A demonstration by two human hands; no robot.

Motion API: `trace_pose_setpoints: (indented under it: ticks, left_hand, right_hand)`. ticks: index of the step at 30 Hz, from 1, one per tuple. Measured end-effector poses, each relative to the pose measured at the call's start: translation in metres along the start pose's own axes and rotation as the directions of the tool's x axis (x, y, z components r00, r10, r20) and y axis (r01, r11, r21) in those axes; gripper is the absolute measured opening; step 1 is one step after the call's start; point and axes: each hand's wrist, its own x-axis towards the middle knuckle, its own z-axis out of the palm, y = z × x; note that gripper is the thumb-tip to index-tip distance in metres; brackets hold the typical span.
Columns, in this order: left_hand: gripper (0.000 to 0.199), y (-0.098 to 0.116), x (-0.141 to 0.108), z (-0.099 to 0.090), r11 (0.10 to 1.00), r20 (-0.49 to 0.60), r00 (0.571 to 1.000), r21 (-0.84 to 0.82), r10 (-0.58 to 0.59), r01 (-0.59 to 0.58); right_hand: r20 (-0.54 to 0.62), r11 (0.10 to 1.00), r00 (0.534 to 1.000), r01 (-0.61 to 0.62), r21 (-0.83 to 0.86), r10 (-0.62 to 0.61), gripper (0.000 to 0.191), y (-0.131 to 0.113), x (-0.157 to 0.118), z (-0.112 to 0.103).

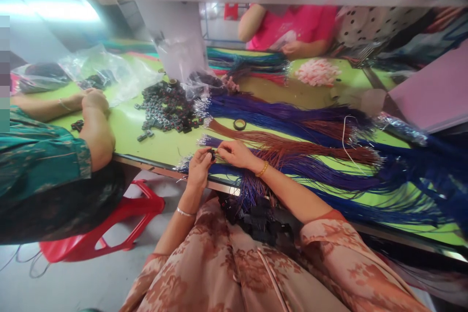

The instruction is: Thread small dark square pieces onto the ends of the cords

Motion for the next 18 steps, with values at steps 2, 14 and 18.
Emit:
trace_pose_setpoints:
  ticks: [2,14,18]
  left_hand:
    - [0.024,0.008,-0.019,0.008,0.958,0.003,0.978,0.201,0.209,-0.205]
    - [0.039,-0.020,-0.101,0.058,0.338,0.980,0.201,0.192,-0.010,-0.921]
    - [0.037,-0.009,-0.081,0.033,0.444,0.868,0.434,0.299,0.242,-0.844]
  right_hand:
    - [-0.053,0.996,0.998,-0.026,0.091,0.031,0.026,0.003,0.004,-0.007]
    - [0.246,0.971,0.968,0.009,-0.239,0.052,0.013,-0.020,0.010,0.024]
    - [0.263,0.948,0.961,-0.001,-0.318,0.089,0.014,-0.018,0.005,0.035]
